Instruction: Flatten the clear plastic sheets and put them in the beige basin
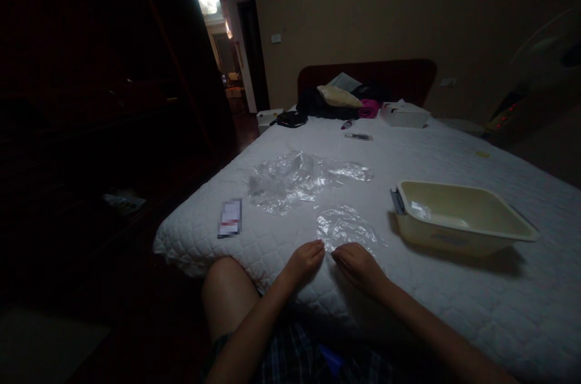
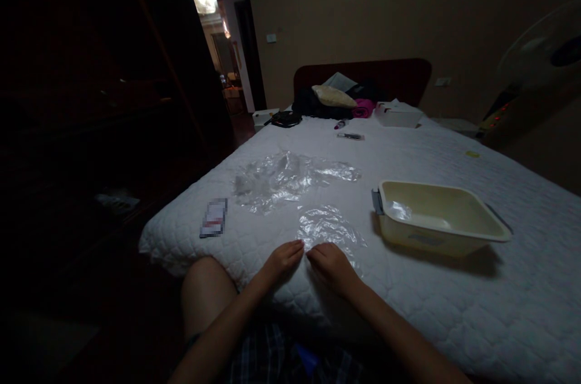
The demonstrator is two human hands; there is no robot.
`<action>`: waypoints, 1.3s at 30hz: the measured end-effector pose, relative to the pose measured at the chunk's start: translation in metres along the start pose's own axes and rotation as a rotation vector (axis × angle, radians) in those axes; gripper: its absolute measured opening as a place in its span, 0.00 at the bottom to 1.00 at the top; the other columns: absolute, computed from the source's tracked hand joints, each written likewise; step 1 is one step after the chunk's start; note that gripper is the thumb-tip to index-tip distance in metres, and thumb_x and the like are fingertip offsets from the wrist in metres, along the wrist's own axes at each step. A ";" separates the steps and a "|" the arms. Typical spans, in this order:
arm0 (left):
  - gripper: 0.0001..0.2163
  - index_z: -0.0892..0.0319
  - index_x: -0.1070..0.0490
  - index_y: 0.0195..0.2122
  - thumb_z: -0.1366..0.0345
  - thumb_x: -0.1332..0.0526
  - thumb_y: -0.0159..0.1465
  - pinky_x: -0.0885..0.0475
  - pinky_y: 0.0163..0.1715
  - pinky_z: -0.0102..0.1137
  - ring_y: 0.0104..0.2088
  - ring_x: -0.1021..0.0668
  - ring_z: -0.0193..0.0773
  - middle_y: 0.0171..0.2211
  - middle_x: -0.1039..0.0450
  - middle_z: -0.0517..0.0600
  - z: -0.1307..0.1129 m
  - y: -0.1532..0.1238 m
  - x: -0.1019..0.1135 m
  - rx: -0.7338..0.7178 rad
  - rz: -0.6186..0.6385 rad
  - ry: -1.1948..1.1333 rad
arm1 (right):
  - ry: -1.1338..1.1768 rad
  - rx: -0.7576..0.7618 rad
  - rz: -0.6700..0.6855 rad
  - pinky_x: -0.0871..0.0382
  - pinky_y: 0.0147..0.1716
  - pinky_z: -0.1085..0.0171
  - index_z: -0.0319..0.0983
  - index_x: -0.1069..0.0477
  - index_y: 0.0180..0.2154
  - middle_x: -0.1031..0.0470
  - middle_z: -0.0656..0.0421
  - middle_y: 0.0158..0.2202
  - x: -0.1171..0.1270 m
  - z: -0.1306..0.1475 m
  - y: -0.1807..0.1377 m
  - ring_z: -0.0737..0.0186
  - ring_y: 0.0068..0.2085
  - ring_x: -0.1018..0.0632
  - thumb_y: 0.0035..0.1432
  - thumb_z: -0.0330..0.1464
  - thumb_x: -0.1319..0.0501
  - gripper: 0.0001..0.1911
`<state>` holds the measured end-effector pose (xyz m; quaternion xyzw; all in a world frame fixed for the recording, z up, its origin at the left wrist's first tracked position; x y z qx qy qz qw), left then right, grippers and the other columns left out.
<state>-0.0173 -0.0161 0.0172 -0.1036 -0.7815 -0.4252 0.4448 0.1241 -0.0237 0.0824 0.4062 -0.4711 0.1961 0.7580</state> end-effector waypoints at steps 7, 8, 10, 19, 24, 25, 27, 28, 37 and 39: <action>0.11 0.65 0.33 0.43 0.72 0.50 0.63 0.30 0.45 0.36 0.49 0.30 0.40 0.44 0.29 0.57 -0.002 0.001 0.000 -0.102 -0.085 0.166 | 0.221 -0.246 0.004 0.35 0.35 0.63 0.39 0.30 0.36 0.25 0.55 0.33 0.003 -0.039 0.020 0.60 0.34 0.26 0.58 0.35 0.49 0.11; 0.10 0.65 0.32 0.42 0.73 0.50 0.63 0.30 0.45 0.36 0.49 0.30 0.40 0.43 0.29 0.57 -0.002 0.001 -0.001 -0.110 -0.088 0.180 | 0.250 -0.264 0.009 0.35 0.35 0.63 0.39 0.30 0.36 0.25 0.55 0.33 0.002 -0.044 0.022 0.60 0.34 0.26 0.58 0.35 0.49 0.11; 0.10 0.65 0.32 0.41 0.73 0.50 0.63 0.30 0.45 0.35 0.49 0.30 0.40 0.43 0.29 0.56 -0.002 0.001 -0.001 -0.117 -0.079 0.198 | 0.286 -0.297 0.026 0.34 0.34 0.63 0.39 0.30 0.36 0.25 0.55 0.33 -0.001 -0.052 0.026 0.60 0.34 0.25 0.57 0.36 0.48 0.11; 0.11 0.65 0.34 0.44 0.72 0.50 0.62 0.30 0.45 0.36 0.48 0.29 0.41 0.43 0.29 0.57 -0.002 0.002 -0.002 -0.111 -0.055 0.216 | 0.318 -0.508 -0.019 0.35 0.33 0.64 0.40 0.32 0.39 0.26 0.58 0.29 -0.022 -0.080 0.032 0.61 0.32 0.25 0.54 0.36 0.47 0.12; 0.11 0.63 0.35 0.45 0.72 0.49 0.62 0.30 0.45 0.36 0.48 0.29 0.40 0.42 0.29 0.56 -0.004 0.003 0.000 -0.104 -0.050 0.220 | 0.226 -0.537 -0.039 0.37 0.31 0.66 0.40 0.33 0.39 0.28 0.59 0.30 -0.026 -0.083 0.029 0.63 0.31 0.27 0.53 0.34 0.46 0.10; 0.10 0.63 0.34 0.44 0.72 0.49 0.62 0.31 0.45 0.37 0.48 0.29 0.40 0.42 0.29 0.55 -0.005 0.003 0.001 -0.104 -0.050 0.220 | 0.194 -0.528 -0.039 0.38 0.31 0.66 0.40 0.33 0.37 0.28 0.59 0.30 -0.026 -0.083 0.029 0.63 0.31 0.28 0.53 0.34 0.46 0.09; 0.09 0.63 0.33 0.42 0.72 0.49 0.62 0.30 0.45 0.37 0.48 0.29 0.40 0.41 0.29 0.55 -0.006 0.004 0.001 -0.107 -0.054 0.221 | 0.127 -0.499 -0.030 0.39 0.32 0.67 0.39 0.32 0.34 0.29 0.59 0.31 -0.027 -0.081 0.029 0.64 0.32 0.29 0.53 0.33 0.46 0.07; 0.09 0.64 0.33 0.41 0.72 0.49 0.62 0.30 0.45 0.37 0.48 0.29 0.40 0.41 0.29 0.55 -0.006 0.004 0.001 -0.108 -0.054 0.221 | 0.100 -0.480 -0.019 0.39 0.32 0.67 0.39 0.32 0.33 0.30 0.58 0.31 -0.028 -0.081 0.029 0.64 0.32 0.29 0.53 0.33 0.46 0.06; 0.08 0.63 0.32 0.39 0.71 0.49 0.63 0.30 0.44 0.35 0.46 0.28 0.39 0.39 0.28 0.55 -0.007 0.007 0.002 -0.105 -0.070 0.235 | 0.047 -0.437 0.086 0.40 0.35 0.69 0.39 0.29 0.31 0.30 0.57 0.33 -0.042 -0.086 0.031 0.64 0.36 0.30 0.57 0.34 0.48 0.11; 0.08 0.63 0.32 0.39 0.71 0.49 0.63 0.30 0.44 0.35 0.46 0.28 0.39 0.40 0.28 0.55 -0.007 0.007 0.003 -0.101 -0.068 0.231 | 0.047 -0.444 0.100 0.41 0.35 0.69 0.38 0.29 0.31 0.30 0.57 0.33 -0.041 -0.088 0.031 0.64 0.36 0.30 0.57 0.35 0.48 0.11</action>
Point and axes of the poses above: each hand's wrist, its own y-axis towards the middle knuckle, its own x-axis out of the back of the hand, z = x × y, the point moved 5 cm from there along y, towards the middle knuckle
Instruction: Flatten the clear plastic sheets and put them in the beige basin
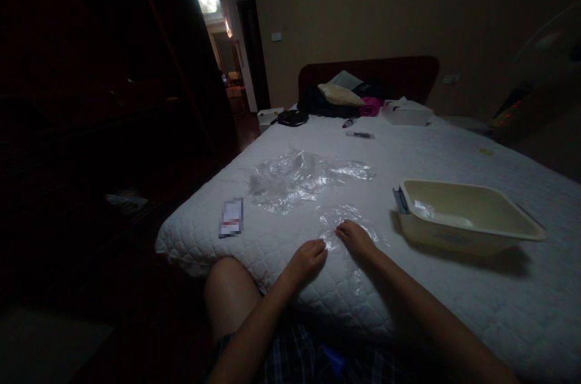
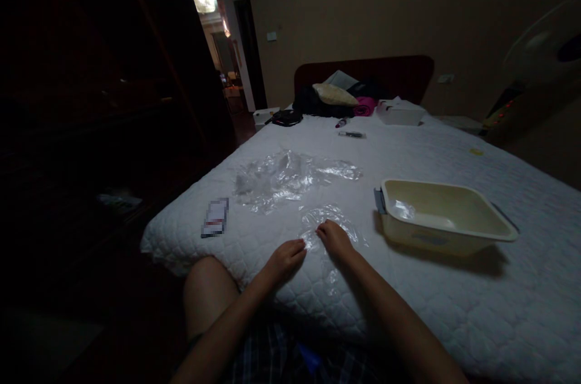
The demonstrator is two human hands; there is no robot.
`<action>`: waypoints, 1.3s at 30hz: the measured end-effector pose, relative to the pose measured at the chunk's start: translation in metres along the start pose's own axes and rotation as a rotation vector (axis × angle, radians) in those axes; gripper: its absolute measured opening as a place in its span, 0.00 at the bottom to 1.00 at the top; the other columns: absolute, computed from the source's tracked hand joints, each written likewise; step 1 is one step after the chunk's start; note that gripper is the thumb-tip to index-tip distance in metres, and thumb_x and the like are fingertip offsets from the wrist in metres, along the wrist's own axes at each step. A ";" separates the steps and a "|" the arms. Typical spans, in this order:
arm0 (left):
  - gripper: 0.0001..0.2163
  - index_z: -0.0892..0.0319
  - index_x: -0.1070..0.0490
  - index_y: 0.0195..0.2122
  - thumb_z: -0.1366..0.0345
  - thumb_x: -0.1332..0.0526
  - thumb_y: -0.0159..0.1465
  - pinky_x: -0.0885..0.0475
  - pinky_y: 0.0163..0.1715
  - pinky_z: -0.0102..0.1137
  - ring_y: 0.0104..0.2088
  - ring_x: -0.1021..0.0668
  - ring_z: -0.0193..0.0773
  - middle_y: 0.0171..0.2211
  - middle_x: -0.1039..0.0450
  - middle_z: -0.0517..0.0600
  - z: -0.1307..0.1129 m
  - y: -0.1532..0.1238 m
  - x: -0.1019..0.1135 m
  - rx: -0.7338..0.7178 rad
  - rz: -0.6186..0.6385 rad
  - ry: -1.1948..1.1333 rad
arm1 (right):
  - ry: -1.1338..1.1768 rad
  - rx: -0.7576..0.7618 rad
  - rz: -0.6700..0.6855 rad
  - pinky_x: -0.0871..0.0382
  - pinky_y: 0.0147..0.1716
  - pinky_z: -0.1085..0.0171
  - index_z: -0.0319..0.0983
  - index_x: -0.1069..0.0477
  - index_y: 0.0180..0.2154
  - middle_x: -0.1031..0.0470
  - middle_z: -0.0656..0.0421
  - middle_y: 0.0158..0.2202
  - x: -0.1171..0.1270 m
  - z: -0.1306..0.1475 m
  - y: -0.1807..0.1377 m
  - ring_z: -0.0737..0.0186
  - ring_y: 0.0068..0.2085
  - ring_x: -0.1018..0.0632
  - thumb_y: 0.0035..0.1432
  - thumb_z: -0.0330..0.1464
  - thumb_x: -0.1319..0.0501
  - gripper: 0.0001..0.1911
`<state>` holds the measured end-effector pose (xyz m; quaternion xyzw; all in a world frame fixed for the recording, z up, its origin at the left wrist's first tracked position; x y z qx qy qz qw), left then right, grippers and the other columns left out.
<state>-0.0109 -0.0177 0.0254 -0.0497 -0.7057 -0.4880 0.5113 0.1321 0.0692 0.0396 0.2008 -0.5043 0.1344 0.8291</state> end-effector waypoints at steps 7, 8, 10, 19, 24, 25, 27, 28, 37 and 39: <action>0.10 0.64 0.32 0.42 0.72 0.50 0.63 0.30 0.45 0.38 0.50 0.31 0.42 0.43 0.29 0.56 -0.001 0.000 0.003 -0.024 0.003 -0.018 | -0.096 0.025 0.016 0.42 0.34 0.70 0.38 0.29 0.32 0.29 0.56 0.34 0.007 0.006 -0.004 0.65 0.36 0.30 0.57 0.33 0.48 0.11; 0.10 0.64 0.33 0.42 0.73 0.50 0.63 0.31 0.45 0.38 0.50 0.31 0.42 0.43 0.30 0.57 -0.001 0.000 0.004 -0.032 0.001 -0.019 | -0.112 0.024 0.021 0.42 0.34 0.70 0.38 0.29 0.31 0.29 0.56 0.33 0.007 0.007 -0.005 0.65 0.36 0.30 0.57 0.33 0.49 0.11; 0.11 0.65 0.33 0.43 0.73 0.50 0.62 0.31 0.46 0.38 0.51 0.32 0.43 0.44 0.30 0.57 -0.001 0.000 0.005 -0.043 -0.006 -0.021 | -0.123 0.015 0.020 0.42 0.33 0.70 0.38 0.29 0.30 0.29 0.56 0.33 0.007 0.009 -0.005 0.65 0.35 0.30 0.58 0.32 0.49 0.12; 0.13 0.66 0.35 0.46 0.74 0.51 0.62 0.31 0.46 0.39 0.52 0.33 0.43 0.46 0.31 0.58 0.000 -0.002 0.008 -0.042 -0.030 -0.027 | 0.037 0.071 -0.118 0.37 0.36 0.66 0.38 0.29 0.35 0.30 0.55 0.33 0.036 0.007 -0.015 0.63 0.35 0.29 0.57 0.31 0.49 0.10; 0.11 0.65 0.34 0.44 0.75 0.50 0.62 0.29 0.44 0.39 0.49 0.30 0.42 0.43 0.29 0.57 -0.008 0.001 0.005 -0.050 -0.096 -0.005 | -0.030 0.256 -0.126 0.36 0.34 0.63 0.38 0.30 0.37 0.29 0.54 0.34 0.042 0.003 -0.053 0.61 0.34 0.29 0.57 0.31 0.48 0.09; 0.11 0.65 0.34 0.44 0.74 0.50 0.62 0.29 0.44 0.38 0.48 0.29 0.42 0.43 0.28 0.56 -0.011 0.003 0.004 -0.053 -0.107 -0.006 | -0.062 0.305 -0.127 0.36 0.33 0.63 0.38 0.30 0.37 0.28 0.54 0.33 0.042 0.004 -0.063 0.61 0.34 0.29 0.57 0.30 0.48 0.10; 0.10 0.64 0.33 0.43 0.73 0.50 0.63 0.28 0.43 0.38 0.47 0.29 0.41 0.42 0.28 0.56 -0.019 0.007 -0.001 -0.065 -0.110 -0.018 | -0.124 0.403 -0.134 0.35 0.32 0.62 0.38 0.30 0.38 0.27 0.53 0.33 0.040 0.009 -0.083 0.60 0.34 0.28 0.58 0.30 0.49 0.10; 0.10 0.65 0.33 0.43 0.73 0.50 0.63 0.28 0.44 0.38 0.47 0.28 0.41 0.42 0.28 0.55 -0.023 0.009 -0.003 -0.073 -0.103 -0.028 | -0.148 0.444 -0.133 0.35 0.32 0.61 0.38 0.30 0.38 0.27 0.52 0.34 0.040 0.012 -0.092 0.60 0.34 0.28 0.58 0.31 0.49 0.10; 0.12 0.65 0.35 0.46 0.73 0.51 0.63 0.31 0.46 0.39 0.50 0.31 0.40 0.45 0.30 0.56 -0.031 0.013 -0.013 -0.053 -0.024 -0.050 | -0.245 0.732 -0.128 0.35 0.33 0.61 0.38 0.32 0.40 0.27 0.54 0.32 0.028 0.041 -0.132 0.62 0.33 0.28 0.57 0.29 0.48 0.09; 0.12 0.65 0.36 0.47 0.74 0.51 0.62 0.32 0.48 0.38 0.51 0.32 0.40 0.47 0.31 0.57 -0.030 0.012 -0.013 -0.042 -0.018 -0.038 | -0.253 0.742 -0.166 0.35 0.32 0.62 0.38 0.32 0.39 0.27 0.55 0.30 0.027 0.041 -0.131 0.63 0.32 0.28 0.57 0.26 0.49 0.10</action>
Point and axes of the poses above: each hand's wrist, its own y-axis towards the middle knuckle, its own x-axis out of the back of the hand, z = x × y, the point moved 5 cm from there along y, towards the middle knuckle
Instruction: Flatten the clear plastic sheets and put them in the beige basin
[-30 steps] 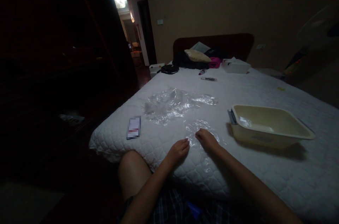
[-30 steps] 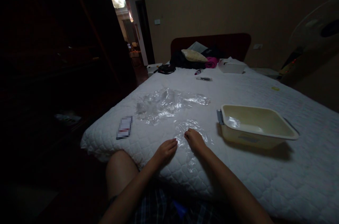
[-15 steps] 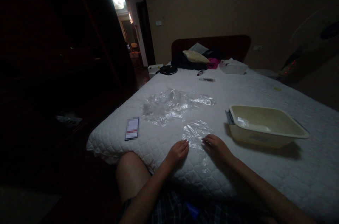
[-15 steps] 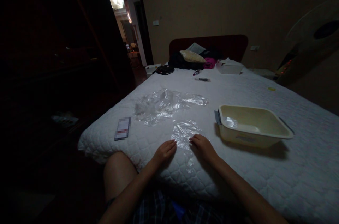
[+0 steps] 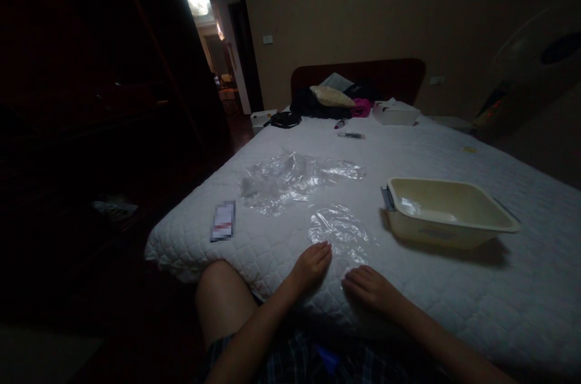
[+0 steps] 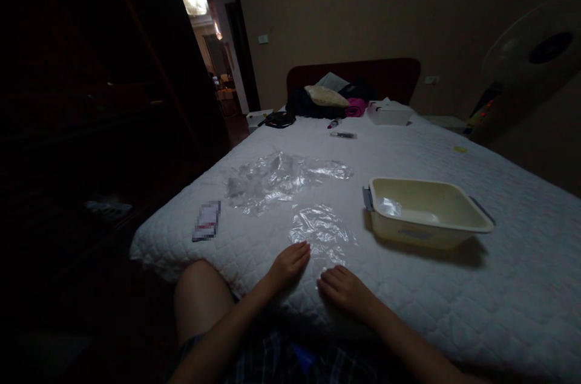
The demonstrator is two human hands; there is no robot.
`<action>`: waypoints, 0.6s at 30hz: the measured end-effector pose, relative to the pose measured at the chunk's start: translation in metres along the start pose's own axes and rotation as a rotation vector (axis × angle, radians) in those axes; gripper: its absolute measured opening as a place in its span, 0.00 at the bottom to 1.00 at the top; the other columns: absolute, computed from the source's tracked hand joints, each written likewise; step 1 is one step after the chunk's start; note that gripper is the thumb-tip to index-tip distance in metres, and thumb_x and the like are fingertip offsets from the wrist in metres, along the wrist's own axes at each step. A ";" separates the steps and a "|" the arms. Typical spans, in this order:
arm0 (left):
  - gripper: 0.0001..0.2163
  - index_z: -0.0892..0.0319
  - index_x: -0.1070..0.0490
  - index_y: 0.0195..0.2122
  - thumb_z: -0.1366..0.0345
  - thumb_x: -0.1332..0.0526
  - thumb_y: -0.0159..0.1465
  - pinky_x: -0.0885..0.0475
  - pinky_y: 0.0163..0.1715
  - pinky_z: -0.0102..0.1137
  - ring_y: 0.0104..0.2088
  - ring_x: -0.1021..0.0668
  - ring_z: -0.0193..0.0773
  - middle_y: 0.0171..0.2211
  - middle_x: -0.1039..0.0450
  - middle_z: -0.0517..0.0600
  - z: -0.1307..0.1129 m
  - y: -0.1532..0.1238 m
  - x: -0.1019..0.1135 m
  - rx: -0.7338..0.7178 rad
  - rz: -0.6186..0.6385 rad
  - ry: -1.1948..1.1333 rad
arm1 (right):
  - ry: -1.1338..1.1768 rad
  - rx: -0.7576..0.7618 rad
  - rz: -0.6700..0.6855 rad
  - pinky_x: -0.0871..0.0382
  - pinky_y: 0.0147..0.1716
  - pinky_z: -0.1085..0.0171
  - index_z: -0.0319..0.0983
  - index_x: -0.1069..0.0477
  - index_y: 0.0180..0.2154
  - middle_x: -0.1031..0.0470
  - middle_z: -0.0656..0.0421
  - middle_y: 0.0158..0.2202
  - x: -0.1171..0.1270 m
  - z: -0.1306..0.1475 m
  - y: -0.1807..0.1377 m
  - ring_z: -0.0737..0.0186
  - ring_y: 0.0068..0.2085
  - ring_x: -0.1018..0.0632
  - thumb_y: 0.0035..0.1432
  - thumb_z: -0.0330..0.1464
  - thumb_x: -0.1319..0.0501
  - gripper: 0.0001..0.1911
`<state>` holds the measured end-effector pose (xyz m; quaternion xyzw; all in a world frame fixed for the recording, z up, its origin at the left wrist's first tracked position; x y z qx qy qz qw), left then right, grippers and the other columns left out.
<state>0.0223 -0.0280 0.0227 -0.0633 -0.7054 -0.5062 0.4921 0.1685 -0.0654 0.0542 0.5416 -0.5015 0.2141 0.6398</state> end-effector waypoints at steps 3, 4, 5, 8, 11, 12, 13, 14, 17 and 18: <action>0.13 0.65 0.36 0.47 0.74 0.50 0.62 0.32 0.48 0.39 0.52 0.33 0.41 0.47 0.32 0.58 0.002 -0.002 -0.001 0.029 0.000 0.012 | 0.014 0.008 -0.044 0.34 0.32 0.62 0.38 0.32 0.39 0.27 0.55 0.30 0.001 -0.001 -0.002 0.64 0.31 0.28 0.58 0.25 0.50 0.11; 0.13 0.65 0.36 0.47 0.74 0.51 0.62 0.32 0.48 0.39 0.52 0.33 0.41 0.47 0.31 0.58 0.002 -0.003 -0.002 0.037 0.001 0.014 | 0.023 0.003 -0.054 0.34 0.31 0.62 0.38 0.32 0.39 0.27 0.55 0.30 0.002 -0.002 -0.003 0.64 0.31 0.28 0.58 0.25 0.50 0.11; 0.13 0.65 0.36 0.47 0.74 0.51 0.62 0.32 0.48 0.40 0.51 0.32 0.41 0.46 0.31 0.58 0.002 -0.003 -0.003 0.039 0.005 0.015 | 0.032 -0.007 -0.063 0.34 0.31 0.62 0.39 0.32 0.39 0.27 0.55 0.29 0.003 -0.003 -0.004 0.64 0.31 0.28 0.58 0.25 0.50 0.11; 0.13 0.65 0.35 0.46 0.74 0.50 0.62 0.32 0.48 0.40 0.51 0.32 0.41 0.46 0.31 0.57 0.002 -0.004 -0.006 0.027 0.026 0.017 | 0.054 -0.060 -0.086 0.34 0.31 0.62 0.39 0.31 0.38 0.26 0.55 0.30 0.007 -0.009 -0.003 0.63 0.31 0.28 0.58 0.25 0.49 0.10; 0.12 0.65 0.35 0.46 0.73 0.50 0.62 0.32 0.48 0.39 0.51 0.32 0.41 0.46 0.30 0.57 0.001 -0.004 -0.005 0.024 0.033 0.019 | 0.047 -0.124 -0.078 0.34 0.32 0.61 0.39 0.30 0.37 0.26 0.54 0.31 0.011 -0.019 0.004 0.62 0.32 0.28 0.58 0.26 0.49 0.11; 0.12 0.65 0.35 0.46 0.73 0.50 0.62 0.32 0.48 0.39 0.51 0.32 0.41 0.46 0.30 0.56 0.001 -0.003 -0.005 0.024 0.032 0.019 | 0.042 -0.141 -0.079 0.35 0.32 0.61 0.39 0.30 0.37 0.26 0.54 0.31 0.013 -0.023 0.008 0.62 0.32 0.28 0.58 0.26 0.49 0.11; 0.12 0.65 0.35 0.46 0.73 0.50 0.62 0.32 0.48 0.38 0.51 0.32 0.41 0.46 0.30 0.56 0.001 -0.003 -0.004 0.023 0.033 0.019 | 0.040 -0.157 -0.086 0.35 0.32 0.61 0.39 0.30 0.37 0.26 0.54 0.31 0.014 -0.027 0.012 0.62 0.32 0.28 0.58 0.27 0.49 0.11; 0.12 0.65 0.35 0.46 0.73 0.50 0.62 0.32 0.48 0.38 0.51 0.32 0.41 0.46 0.30 0.56 0.001 -0.002 -0.003 0.022 0.032 0.020 | 0.041 -0.175 -0.096 0.35 0.32 0.61 0.39 0.29 0.37 0.26 0.54 0.31 0.016 -0.032 0.017 0.61 0.32 0.28 0.58 0.27 0.49 0.11; 0.12 0.64 0.35 0.46 0.73 0.51 0.63 0.31 0.47 0.39 0.51 0.31 0.40 0.45 0.30 0.56 0.001 -0.001 -0.002 0.014 0.034 0.021 | 0.075 -0.250 -0.104 0.36 0.34 0.60 0.40 0.29 0.38 0.26 0.53 0.32 0.016 -0.050 0.029 0.61 0.33 0.28 0.59 0.29 0.50 0.12; 0.12 0.64 0.35 0.46 0.73 0.51 0.63 0.31 0.47 0.39 0.51 0.31 0.40 0.45 0.30 0.56 0.001 -0.001 -0.002 0.011 0.035 0.021 | 0.088 -0.277 -0.098 0.36 0.34 0.60 0.40 0.29 0.38 0.26 0.53 0.32 0.015 -0.056 0.032 0.61 0.33 0.28 0.59 0.30 0.50 0.12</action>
Point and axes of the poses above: each hand's wrist, its own y-axis towards the middle knuckle, its own x-axis out of the back of the hand, z = x × y, the point moved 5 cm from there along y, towards the middle knuckle
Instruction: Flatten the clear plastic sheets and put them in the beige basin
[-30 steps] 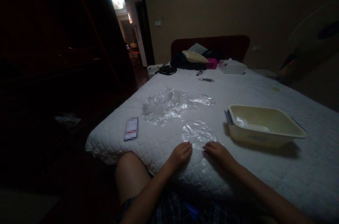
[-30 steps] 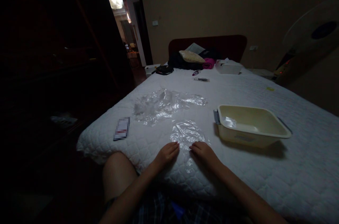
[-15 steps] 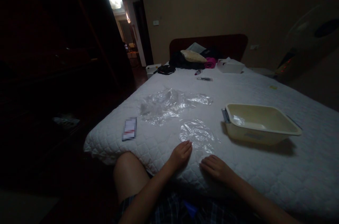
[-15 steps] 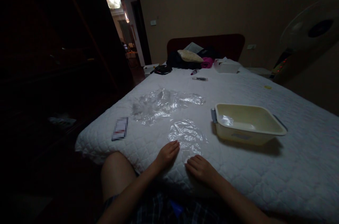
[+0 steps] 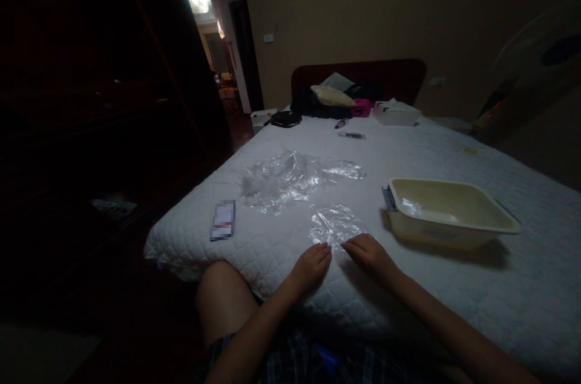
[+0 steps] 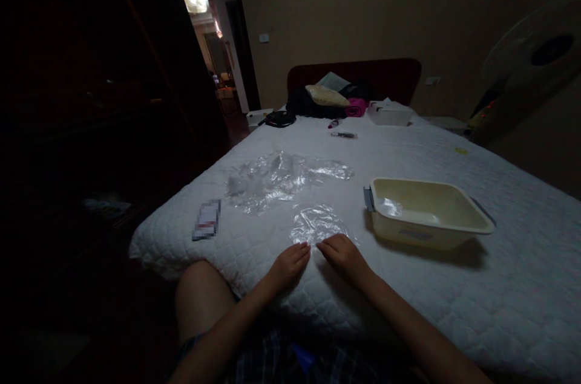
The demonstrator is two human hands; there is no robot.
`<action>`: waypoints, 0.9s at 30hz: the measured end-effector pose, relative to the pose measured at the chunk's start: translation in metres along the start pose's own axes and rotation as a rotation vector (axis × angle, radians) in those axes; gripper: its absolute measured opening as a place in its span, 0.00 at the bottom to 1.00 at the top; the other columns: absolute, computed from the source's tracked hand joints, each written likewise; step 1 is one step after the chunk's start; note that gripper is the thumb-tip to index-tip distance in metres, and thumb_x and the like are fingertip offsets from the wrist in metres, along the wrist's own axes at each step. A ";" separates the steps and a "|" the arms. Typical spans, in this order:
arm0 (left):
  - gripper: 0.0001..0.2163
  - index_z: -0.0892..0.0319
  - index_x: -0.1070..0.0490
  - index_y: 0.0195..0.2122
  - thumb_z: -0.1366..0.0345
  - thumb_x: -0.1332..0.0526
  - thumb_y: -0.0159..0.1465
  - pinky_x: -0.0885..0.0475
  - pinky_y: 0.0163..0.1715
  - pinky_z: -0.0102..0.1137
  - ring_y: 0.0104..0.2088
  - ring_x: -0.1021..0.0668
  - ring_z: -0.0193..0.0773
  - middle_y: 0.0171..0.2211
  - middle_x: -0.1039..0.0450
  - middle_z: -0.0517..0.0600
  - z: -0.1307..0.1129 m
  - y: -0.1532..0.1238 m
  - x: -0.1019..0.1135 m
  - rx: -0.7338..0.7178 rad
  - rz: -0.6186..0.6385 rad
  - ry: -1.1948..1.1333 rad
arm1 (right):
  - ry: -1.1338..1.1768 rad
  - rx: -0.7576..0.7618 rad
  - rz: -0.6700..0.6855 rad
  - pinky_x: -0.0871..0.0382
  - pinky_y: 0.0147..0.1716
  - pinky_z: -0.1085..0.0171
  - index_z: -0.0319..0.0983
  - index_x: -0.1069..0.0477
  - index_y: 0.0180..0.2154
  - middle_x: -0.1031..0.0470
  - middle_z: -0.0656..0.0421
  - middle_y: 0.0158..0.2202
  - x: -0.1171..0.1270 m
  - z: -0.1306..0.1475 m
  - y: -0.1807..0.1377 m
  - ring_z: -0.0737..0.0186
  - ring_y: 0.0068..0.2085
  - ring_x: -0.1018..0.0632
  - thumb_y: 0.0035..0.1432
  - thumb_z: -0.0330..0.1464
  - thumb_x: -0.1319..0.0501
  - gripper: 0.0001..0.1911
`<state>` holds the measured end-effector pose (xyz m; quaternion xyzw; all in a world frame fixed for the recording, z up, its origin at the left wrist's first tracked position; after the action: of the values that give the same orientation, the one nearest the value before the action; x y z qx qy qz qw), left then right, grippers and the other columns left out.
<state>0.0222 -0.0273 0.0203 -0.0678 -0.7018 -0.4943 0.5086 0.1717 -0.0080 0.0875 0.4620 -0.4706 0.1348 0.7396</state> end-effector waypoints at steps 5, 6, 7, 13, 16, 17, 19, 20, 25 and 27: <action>0.12 0.64 0.35 0.46 0.73 0.51 0.63 0.32 0.48 0.40 0.51 0.31 0.40 0.45 0.30 0.56 0.001 -0.001 -0.002 0.001 -0.001 -0.001 | 0.009 -0.079 0.057 0.39 0.38 0.60 0.40 0.29 0.39 0.26 0.54 0.33 -0.015 -0.025 0.020 0.59 0.36 0.28 0.58 0.30 0.49 0.11; 0.12 0.63 0.35 0.46 0.73 0.51 0.63 0.32 0.48 0.40 0.51 0.31 0.40 0.45 0.30 0.55 0.001 -0.002 -0.003 0.003 -0.003 -0.001 | 0.004 -0.086 0.071 0.39 0.38 0.60 0.40 0.29 0.39 0.26 0.54 0.34 -0.019 -0.029 0.023 0.59 0.36 0.28 0.58 0.29 0.49 0.11; 0.12 0.64 0.34 0.46 0.73 0.51 0.63 0.32 0.48 0.39 0.51 0.31 0.40 0.45 0.30 0.55 0.001 -0.002 -0.003 0.002 -0.003 -0.001 | -0.002 -0.095 0.082 0.39 0.38 0.60 0.41 0.29 0.39 0.26 0.54 0.34 -0.022 -0.032 0.027 0.59 0.37 0.28 0.57 0.29 0.48 0.11; 0.11 0.65 0.34 0.45 0.73 0.50 0.63 0.32 0.48 0.38 0.50 0.31 0.40 0.45 0.30 0.56 0.001 -0.002 -0.002 -0.007 0.007 0.010 | -0.001 -0.172 0.163 0.40 0.37 0.62 0.39 0.29 0.39 0.26 0.55 0.34 -0.037 -0.043 0.041 0.60 0.36 0.28 0.55 0.28 0.47 0.11; 0.11 0.65 0.34 0.45 0.73 0.51 0.63 0.33 0.49 0.39 0.51 0.31 0.40 0.45 0.30 0.56 0.000 -0.001 -0.002 -0.014 0.014 0.016 | 0.036 -0.208 0.183 0.40 0.37 0.64 0.38 0.29 0.38 0.27 0.55 0.34 -0.041 -0.042 0.043 0.61 0.35 0.29 0.54 0.29 0.47 0.11; 0.11 0.65 0.34 0.44 0.74 0.51 0.63 0.33 0.49 0.39 0.51 0.31 0.40 0.45 0.30 0.56 0.000 -0.002 -0.002 -0.015 0.015 0.019 | 0.041 -0.223 0.179 0.41 0.37 0.64 0.38 0.29 0.38 0.27 0.55 0.33 -0.043 -0.043 0.043 0.62 0.35 0.29 0.55 0.29 0.47 0.10; 0.11 0.65 0.34 0.44 0.74 0.51 0.62 0.33 0.49 0.39 0.51 0.31 0.41 0.45 0.30 0.56 0.001 -0.002 -0.003 -0.016 0.017 0.022 | 0.040 -0.255 0.166 0.41 0.37 0.65 0.38 0.29 0.37 0.27 0.56 0.33 -0.046 -0.045 0.041 0.62 0.35 0.29 0.56 0.30 0.48 0.10; 0.11 0.66 0.34 0.44 0.74 0.51 0.62 0.33 0.49 0.39 0.51 0.31 0.41 0.45 0.30 0.57 0.001 -0.003 -0.004 -0.017 0.020 0.022 | 0.033 -0.271 0.164 0.41 0.36 0.65 0.38 0.29 0.37 0.27 0.56 0.33 -0.048 -0.046 0.041 0.62 0.35 0.29 0.56 0.30 0.48 0.10; 0.11 0.66 0.35 0.45 0.74 0.50 0.62 0.34 0.50 0.39 0.52 0.32 0.41 0.46 0.31 0.56 0.002 -0.005 -0.007 -0.024 0.030 0.026 | -0.023 -0.330 0.183 0.42 0.37 0.65 0.38 0.29 0.36 0.27 0.56 0.34 -0.056 -0.055 0.039 0.62 0.36 0.29 0.55 0.31 0.46 0.09; 0.11 0.65 0.34 0.45 0.73 0.50 0.63 0.34 0.50 0.39 0.52 0.32 0.41 0.46 0.31 0.56 0.002 -0.005 -0.008 -0.023 0.030 0.032 | -0.038 -0.346 0.203 0.42 0.36 0.66 0.38 0.29 0.35 0.27 0.56 0.33 -0.057 -0.056 0.040 0.63 0.35 0.29 0.55 0.32 0.46 0.08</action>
<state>0.0219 -0.0249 0.0113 -0.0762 -0.6868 -0.4957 0.5261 0.1491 0.0718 0.0559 0.2807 -0.5446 0.1171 0.7816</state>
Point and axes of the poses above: each hand's wrist, its own y-axis towards the middle knuckle, its own x-axis out of the back of the hand, z = x × y, the point moved 5 cm from there along y, towards the middle knuckle
